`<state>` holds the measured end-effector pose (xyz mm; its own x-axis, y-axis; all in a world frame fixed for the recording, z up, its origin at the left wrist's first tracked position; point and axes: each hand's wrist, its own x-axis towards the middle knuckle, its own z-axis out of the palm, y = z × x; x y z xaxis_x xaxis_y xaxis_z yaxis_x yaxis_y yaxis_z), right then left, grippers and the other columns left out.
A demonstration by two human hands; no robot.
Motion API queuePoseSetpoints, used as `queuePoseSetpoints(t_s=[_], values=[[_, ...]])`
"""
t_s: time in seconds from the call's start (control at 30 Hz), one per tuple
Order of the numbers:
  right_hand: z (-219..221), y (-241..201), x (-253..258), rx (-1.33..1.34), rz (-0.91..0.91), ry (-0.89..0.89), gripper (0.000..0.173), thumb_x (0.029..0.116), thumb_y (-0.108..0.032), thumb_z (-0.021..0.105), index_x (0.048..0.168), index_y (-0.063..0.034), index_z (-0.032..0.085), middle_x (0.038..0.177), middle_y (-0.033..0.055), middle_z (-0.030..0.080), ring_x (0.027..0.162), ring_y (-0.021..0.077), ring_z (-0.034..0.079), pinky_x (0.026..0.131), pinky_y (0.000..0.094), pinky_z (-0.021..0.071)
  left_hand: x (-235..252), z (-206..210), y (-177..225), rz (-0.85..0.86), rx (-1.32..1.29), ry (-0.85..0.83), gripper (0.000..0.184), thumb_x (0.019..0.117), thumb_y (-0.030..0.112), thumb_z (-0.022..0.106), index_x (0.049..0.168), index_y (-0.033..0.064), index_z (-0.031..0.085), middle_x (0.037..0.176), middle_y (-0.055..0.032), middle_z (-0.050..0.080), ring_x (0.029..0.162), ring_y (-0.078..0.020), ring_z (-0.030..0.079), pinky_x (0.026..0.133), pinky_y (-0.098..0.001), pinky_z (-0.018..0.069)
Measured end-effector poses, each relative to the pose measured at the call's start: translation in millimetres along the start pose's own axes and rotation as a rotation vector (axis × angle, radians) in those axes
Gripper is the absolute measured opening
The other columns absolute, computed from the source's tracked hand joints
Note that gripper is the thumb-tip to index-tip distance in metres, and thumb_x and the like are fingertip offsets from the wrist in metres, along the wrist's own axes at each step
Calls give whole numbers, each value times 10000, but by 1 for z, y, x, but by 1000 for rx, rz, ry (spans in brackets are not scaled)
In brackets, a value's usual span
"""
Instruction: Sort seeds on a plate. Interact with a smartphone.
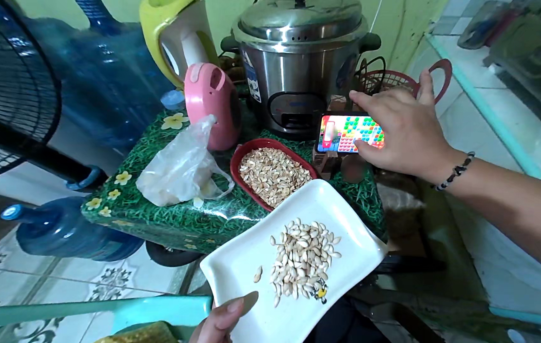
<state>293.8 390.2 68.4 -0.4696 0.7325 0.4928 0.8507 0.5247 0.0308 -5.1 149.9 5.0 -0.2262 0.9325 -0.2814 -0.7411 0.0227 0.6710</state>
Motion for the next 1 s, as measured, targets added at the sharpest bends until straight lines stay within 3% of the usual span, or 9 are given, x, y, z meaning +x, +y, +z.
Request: queuePoseSetpoints(t_s=[0.23,0.5,0.67,0.83,1.0], values=[[2,-1,1,-5,-1,28,691,914,-441,606,1523,-135,492,1273,136,678,1308,401,561,1118,827,69,0,0,0,9,20,7,182,863,74,562,970,113,704,874,-81,766,809,-145,756,729,-352,636],[2,-4,5,7,39,47,553,998,-416,517,1469,-128,551,1261,131,693,1291,394,580,1130,809,79,-1,0,1,-5,7,11,180,863,77,566,982,109,697,876,-82,765,808,-146,756,730,-356,637],[4,-5,6,10,46,60,550,984,-417,525,1449,-126,569,1250,128,699,1282,392,587,1129,807,81,-1,0,1,-7,11,13,182,862,72,565,993,113,684,877,-81,764,811,-148,756,730,-359,637],[4,-4,6,11,49,49,599,905,-367,559,1455,-129,564,1252,135,696,1275,402,590,1120,817,90,-1,0,2,-7,5,1,176,858,78,573,960,117,711,870,-83,766,804,-146,757,727,-354,637],[4,-5,7,13,59,69,535,972,-397,543,1437,-136,580,1244,125,703,1268,391,598,1127,807,90,0,-2,1,-4,4,2,174,859,77,577,986,107,691,876,-86,763,809,-152,757,732,-357,637]])
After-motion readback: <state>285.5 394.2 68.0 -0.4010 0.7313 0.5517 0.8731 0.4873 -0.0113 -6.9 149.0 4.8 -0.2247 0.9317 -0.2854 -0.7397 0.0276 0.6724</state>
